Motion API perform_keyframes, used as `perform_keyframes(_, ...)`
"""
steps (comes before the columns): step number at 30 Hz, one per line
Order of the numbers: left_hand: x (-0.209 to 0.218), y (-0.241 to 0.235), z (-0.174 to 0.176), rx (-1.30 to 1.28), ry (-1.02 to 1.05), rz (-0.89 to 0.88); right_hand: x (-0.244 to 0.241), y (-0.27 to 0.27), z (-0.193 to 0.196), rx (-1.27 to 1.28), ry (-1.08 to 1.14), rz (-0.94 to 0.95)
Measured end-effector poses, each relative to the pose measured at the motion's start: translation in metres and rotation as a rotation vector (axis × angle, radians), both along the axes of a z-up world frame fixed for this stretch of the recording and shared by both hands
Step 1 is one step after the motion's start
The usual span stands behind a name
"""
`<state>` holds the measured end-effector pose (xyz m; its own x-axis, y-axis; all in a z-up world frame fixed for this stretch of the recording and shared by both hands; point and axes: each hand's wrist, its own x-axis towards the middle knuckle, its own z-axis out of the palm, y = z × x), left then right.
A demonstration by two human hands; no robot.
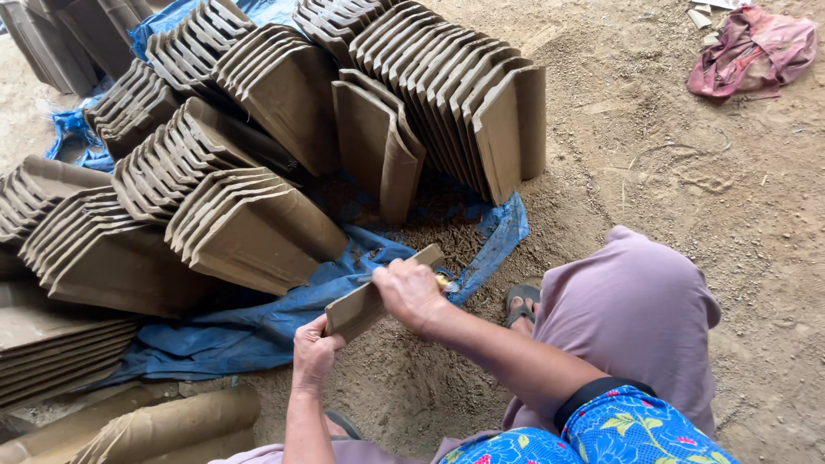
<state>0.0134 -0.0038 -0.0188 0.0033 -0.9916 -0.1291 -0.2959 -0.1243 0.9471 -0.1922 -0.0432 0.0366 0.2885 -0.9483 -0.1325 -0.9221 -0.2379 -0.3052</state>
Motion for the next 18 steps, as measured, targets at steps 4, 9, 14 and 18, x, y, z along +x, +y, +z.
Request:
perform_keyframes(4, 0.008, -0.002, -0.004, 0.048, 0.107, 0.078, -0.028, -0.028, -0.042, 0.032, 0.133, -0.134)
perform_keyframes(9, 0.019, -0.006, -0.017, 0.02, 0.141, 0.117, -0.056, -0.054, -0.125, -0.141, 0.078, -0.233)
perform_keyframes(14, 0.023, -0.007, -0.022, 0.035, 0.195, 0.15, -0.079, -0.064, -0.127, 0.056, 0.082, -0.307)
perform_keyframes(18, 0.028, -0.005, -0.016, 0.009, 0.136, 0.174, -0.089, -0.052, -0.108, 0.428, -0.086, -0.512)
